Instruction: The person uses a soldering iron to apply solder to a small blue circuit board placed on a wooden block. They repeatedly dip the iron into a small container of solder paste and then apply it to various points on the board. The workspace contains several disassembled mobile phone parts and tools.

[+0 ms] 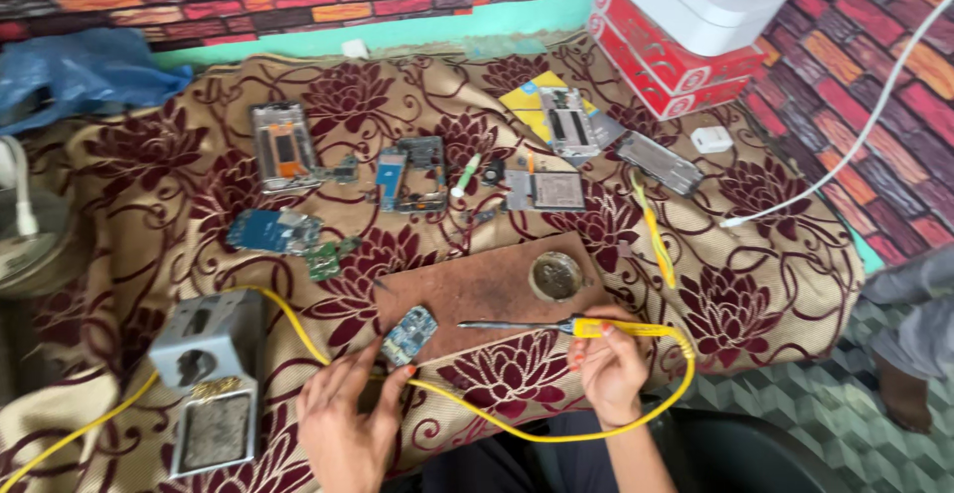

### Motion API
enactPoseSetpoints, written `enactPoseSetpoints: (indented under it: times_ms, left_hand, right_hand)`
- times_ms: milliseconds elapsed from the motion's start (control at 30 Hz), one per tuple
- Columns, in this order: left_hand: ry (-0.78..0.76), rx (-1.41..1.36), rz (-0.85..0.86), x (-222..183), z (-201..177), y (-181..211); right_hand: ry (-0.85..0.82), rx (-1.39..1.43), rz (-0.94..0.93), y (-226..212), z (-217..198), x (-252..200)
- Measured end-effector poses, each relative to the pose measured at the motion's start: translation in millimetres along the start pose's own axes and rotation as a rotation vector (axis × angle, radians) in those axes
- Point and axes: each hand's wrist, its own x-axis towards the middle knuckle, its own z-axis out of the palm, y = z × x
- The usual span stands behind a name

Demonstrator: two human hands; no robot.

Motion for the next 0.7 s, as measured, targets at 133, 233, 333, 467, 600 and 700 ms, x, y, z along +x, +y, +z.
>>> enactPoseSetpoints:
  times_ms: [133, 233, 333, 467, 600, 700]
  left_hand:
    - [-0.002, 0.002, 0.013, -3, 2, -2]
    - [0.0, 0.017, 0.008, -3, 2, -3]
    - [0.01, 0.018, 0.006, -5, 2, -1]
    - [0.018, 0.008, 0.026, -4, 4, -4]
    - [0.004, 0.046, 0.022, -7, 10, -13]
    - [-0.008, 0.064, 0.023, -7, 14, -17]
  right_hand:
    - [-0.051, -0.025, -0.002, -2, 0, -6]
    - [-0.034, 0.016, 0.037, -2, 2, -7]
    - [-0.002, 0.02, 0.05, -3, 0, -10]
    - [0.003, 0.001, 0.058, -3, -2, -9]
    - [-0.067, 0.027, 0.027, 1, -5, -10]
    - [-0.087, 0.058, 0.018, 0, -7, -11]
